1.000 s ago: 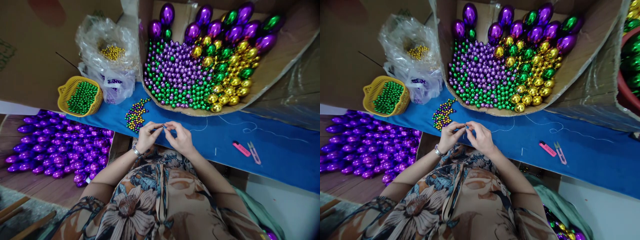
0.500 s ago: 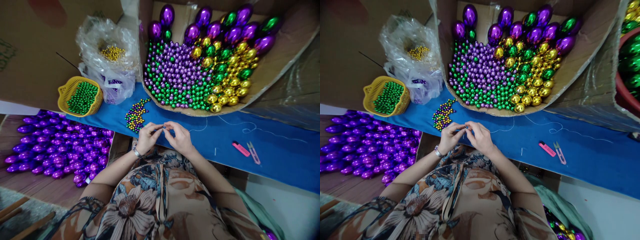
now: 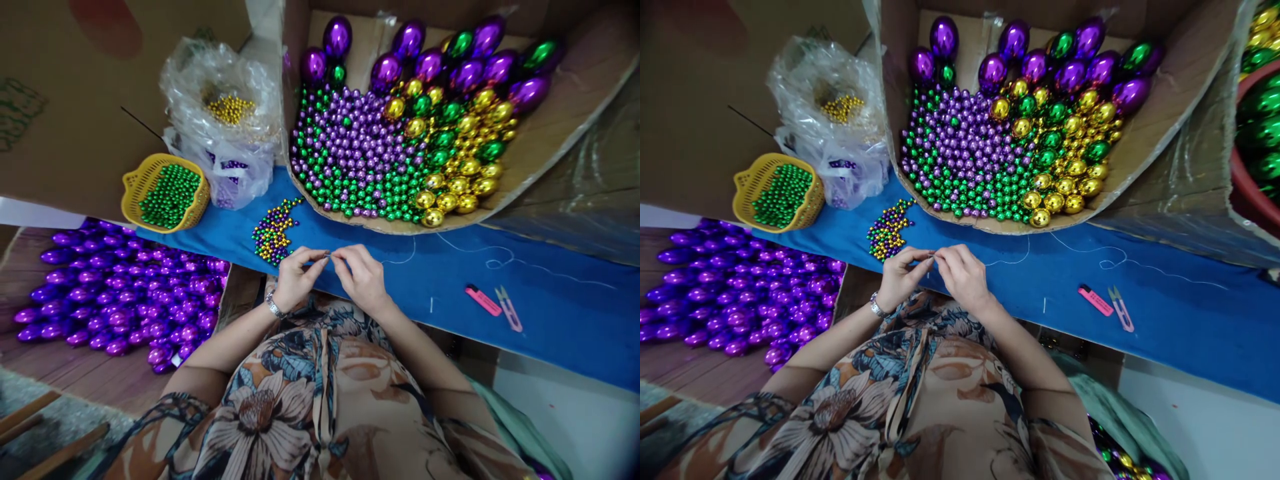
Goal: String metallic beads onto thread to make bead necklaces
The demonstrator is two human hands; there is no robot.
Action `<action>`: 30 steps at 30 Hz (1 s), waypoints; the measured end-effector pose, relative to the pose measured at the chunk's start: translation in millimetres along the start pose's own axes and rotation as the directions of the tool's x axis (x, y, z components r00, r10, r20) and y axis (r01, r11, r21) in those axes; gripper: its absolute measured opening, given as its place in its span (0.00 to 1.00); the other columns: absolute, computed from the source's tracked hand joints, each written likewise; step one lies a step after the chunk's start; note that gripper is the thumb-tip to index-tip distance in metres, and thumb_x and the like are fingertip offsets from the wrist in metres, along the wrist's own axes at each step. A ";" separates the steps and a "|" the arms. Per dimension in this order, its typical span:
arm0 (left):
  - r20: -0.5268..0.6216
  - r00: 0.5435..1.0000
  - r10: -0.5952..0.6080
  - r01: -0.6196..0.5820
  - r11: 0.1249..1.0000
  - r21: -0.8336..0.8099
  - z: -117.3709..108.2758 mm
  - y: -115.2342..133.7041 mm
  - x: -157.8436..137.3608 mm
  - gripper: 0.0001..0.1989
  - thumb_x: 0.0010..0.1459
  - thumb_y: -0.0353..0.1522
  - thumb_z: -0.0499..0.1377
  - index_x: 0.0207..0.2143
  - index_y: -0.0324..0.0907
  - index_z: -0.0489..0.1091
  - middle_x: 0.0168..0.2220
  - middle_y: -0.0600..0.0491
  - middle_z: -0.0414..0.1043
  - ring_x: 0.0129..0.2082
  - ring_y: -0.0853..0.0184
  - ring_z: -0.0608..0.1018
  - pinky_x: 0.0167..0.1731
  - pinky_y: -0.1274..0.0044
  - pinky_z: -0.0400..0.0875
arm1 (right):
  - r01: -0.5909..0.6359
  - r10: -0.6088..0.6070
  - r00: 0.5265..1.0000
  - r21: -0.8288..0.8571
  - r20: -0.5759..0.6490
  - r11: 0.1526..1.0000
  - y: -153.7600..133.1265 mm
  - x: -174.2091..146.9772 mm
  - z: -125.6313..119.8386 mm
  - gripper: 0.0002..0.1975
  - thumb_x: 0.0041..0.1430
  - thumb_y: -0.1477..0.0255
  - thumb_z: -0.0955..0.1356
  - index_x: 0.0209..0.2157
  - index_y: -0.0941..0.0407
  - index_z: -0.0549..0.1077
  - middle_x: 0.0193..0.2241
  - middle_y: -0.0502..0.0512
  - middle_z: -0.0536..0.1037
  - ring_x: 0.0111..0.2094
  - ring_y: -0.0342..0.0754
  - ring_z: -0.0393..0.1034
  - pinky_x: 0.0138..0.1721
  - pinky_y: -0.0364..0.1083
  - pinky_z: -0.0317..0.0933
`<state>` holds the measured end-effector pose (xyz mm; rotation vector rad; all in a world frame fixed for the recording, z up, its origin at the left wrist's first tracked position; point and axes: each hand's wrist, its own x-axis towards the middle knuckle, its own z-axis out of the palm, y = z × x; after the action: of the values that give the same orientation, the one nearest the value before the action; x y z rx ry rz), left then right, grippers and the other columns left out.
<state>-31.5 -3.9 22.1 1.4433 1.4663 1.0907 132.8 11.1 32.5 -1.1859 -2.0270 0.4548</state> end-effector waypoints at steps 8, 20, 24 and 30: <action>-0.012 0.999 -0.037 0.036 0.997 -0.062 3.8 4.9 -1.2 0.06 0.56 0.35 0.63 0.35 0.43 0.78 0.33 0.52 0.77 0.32 0.69 0.78 0.33 0.79 0.73 | 0.029 -0.026 0.997 0.037 -0.073 0.999 -2.5 -2.5 3.0 0.05 0.64 0.74 0.63 0.38 0.55 0.71 0.37 0.56 0.78 0.41 0.45 0.75 0.44 0.43 0.69; -0.018 0.999 0.038 -0.038 0.999 -0.037 5.0 2.1 -0.5 0.06 0.57 0.33 0.63 0.35 0.41 0.78 0.32 0.52 0.77 0.31 0.71 0.78 0.31 0.81 0.74 | 0.106 -0.105 0.991 0.005 -0.081 0.994 -1.9 -1.6 -0.6 0.04 0.63 0.76 0.64 0.38 0.57 0.71 0.37 0.57 0.79 0.41 0.43 0.75 0.44 0.42 0.70; -0.024 0.999 0.036 -0.037 0.999 -0.038 6.2 2.6 -1.0 0.05 0.56 0.33 0.63 0.35 0.41 0.78 0.32 0.52 0.76 0.31 0.72 0.78 0.30 0.83 0.74 | 0.105 -0.104 0.992 0.012 -0.072 0.994 -1.3 -1.8 -1.0 0.05 0.63 0.76 0.64 0.38 0.57 0.71 0.38 0.58 0.79 0.41 0.44 0.75 0.44 0.43 0.71; -0.024 0.998 0.059 -0.060 0.998 -0.025 6.2 2.8 -2.4 0.05 0.57 0.32 0.63 0.36 0.41 0.77 0.32 0.53 0.76 0.32 0.72 0.78 0.30 0.83 0.74 | 0.110 -0.109 0.992 0.019 -0.062 0.994 0.6 -2.5 -0.6 0.05 0.64 0.76 0.63 0.38 0.57 0.71 0.38 0.57 0.79 0.42 0.44 0.75 0.45 0.42 0.70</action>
<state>-24.6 -6.0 22.7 1.4690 1.4286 1.1620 134.3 9.2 31.5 -1.0564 -2.0173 0.3817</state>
